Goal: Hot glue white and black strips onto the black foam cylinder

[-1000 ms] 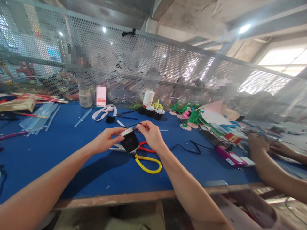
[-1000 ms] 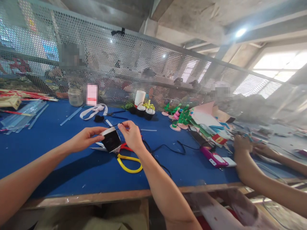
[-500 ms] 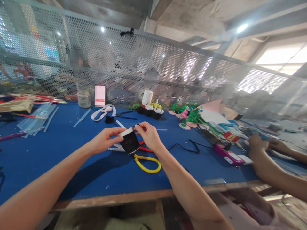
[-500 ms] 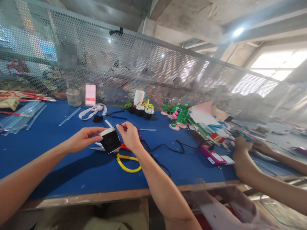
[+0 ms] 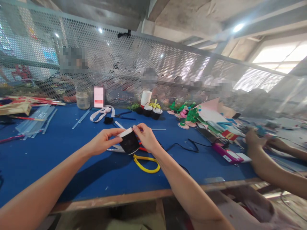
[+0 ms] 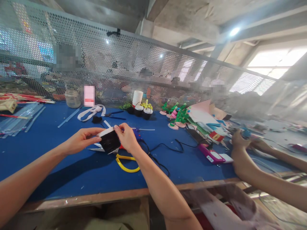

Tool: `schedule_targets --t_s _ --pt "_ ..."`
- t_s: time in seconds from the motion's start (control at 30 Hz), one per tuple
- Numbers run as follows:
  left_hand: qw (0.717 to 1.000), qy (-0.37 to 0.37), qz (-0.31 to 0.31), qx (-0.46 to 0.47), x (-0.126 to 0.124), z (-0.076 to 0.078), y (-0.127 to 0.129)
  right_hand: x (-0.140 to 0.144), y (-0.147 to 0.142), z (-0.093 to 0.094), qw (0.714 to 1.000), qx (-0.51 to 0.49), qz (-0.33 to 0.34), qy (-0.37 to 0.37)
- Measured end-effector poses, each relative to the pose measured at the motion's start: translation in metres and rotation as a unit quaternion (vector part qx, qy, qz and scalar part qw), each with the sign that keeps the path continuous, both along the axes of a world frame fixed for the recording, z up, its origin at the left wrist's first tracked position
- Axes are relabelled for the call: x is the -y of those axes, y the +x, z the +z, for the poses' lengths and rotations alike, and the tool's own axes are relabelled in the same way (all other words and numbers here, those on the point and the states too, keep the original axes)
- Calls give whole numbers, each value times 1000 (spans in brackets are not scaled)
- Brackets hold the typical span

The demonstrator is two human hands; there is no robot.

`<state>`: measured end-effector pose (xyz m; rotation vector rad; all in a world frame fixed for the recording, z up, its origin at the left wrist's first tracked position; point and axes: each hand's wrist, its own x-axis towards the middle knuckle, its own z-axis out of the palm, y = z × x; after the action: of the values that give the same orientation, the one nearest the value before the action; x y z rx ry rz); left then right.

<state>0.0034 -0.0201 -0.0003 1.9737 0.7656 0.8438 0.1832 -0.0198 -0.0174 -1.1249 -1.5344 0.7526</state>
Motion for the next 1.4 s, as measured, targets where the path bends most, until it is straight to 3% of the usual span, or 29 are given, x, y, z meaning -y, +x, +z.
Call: schedule_targets --t_s 0.43,0.73,0.93,1.4 --pt "1000 7 4 4 4 1 3 1 -9 -6 997 35 -54 34" --pt "999 -15 38 -19 9 -4 10 15 -20 -8 974 154 -69 154" --pt "997 -35 73 -6 13 -6 17 19 -26 -12 964 199 -64 163" --pt "997 -4 80 -14 8 -9 13 12 -18 -12 978 131 -42 158"
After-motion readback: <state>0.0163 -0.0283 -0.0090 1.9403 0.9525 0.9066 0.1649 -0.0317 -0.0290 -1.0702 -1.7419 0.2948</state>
